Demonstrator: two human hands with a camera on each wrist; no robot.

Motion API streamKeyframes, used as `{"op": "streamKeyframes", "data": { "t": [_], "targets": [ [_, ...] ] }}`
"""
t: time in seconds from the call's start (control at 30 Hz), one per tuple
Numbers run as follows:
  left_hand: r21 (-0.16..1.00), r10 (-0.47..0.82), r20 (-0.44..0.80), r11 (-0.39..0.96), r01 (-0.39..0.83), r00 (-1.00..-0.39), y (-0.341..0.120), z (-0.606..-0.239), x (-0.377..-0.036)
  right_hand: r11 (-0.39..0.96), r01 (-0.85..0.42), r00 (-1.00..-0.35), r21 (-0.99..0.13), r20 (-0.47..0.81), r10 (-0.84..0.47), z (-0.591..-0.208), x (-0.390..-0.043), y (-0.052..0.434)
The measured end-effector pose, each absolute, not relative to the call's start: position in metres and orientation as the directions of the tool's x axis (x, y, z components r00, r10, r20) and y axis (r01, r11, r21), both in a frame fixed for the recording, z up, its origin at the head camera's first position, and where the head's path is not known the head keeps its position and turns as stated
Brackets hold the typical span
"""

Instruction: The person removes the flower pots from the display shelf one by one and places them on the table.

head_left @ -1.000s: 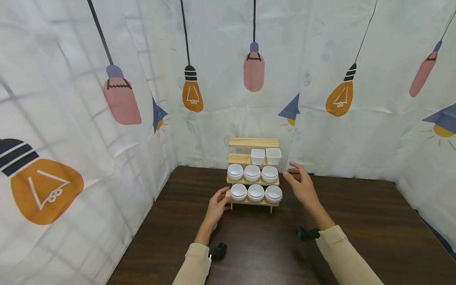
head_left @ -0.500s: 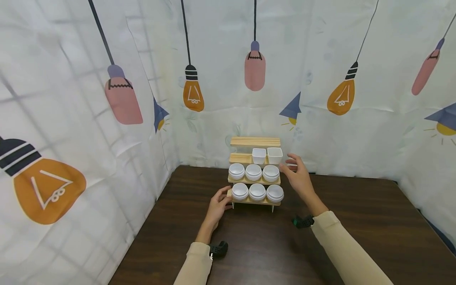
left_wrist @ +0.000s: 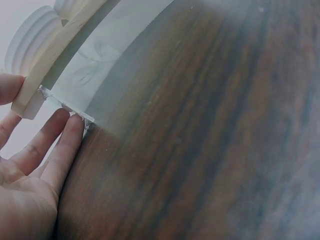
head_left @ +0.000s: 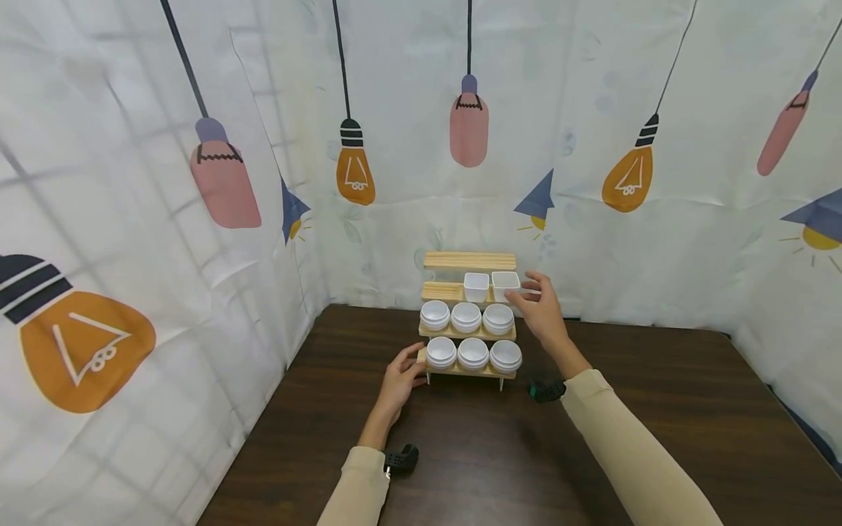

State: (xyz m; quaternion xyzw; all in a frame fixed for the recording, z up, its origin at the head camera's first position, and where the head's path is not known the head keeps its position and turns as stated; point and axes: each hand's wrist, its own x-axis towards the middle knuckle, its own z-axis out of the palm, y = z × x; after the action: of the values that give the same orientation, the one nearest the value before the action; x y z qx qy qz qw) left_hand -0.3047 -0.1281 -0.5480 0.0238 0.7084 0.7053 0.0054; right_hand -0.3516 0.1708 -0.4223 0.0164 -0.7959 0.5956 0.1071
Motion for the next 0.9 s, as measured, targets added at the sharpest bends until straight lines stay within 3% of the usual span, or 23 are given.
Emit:
{"op": "streamKeyframes", "data": {
  "t": [0.9],
  "targets": [
    [0.999, 0.060, 0.032, -0.014, 0.032, -0.998, -0.129, -0.544, -0.300, 0.305, -0.129, -0.982, -0.944, 0.163, 0.090, -0.426, -0.370, 0.158]
  ]
}}
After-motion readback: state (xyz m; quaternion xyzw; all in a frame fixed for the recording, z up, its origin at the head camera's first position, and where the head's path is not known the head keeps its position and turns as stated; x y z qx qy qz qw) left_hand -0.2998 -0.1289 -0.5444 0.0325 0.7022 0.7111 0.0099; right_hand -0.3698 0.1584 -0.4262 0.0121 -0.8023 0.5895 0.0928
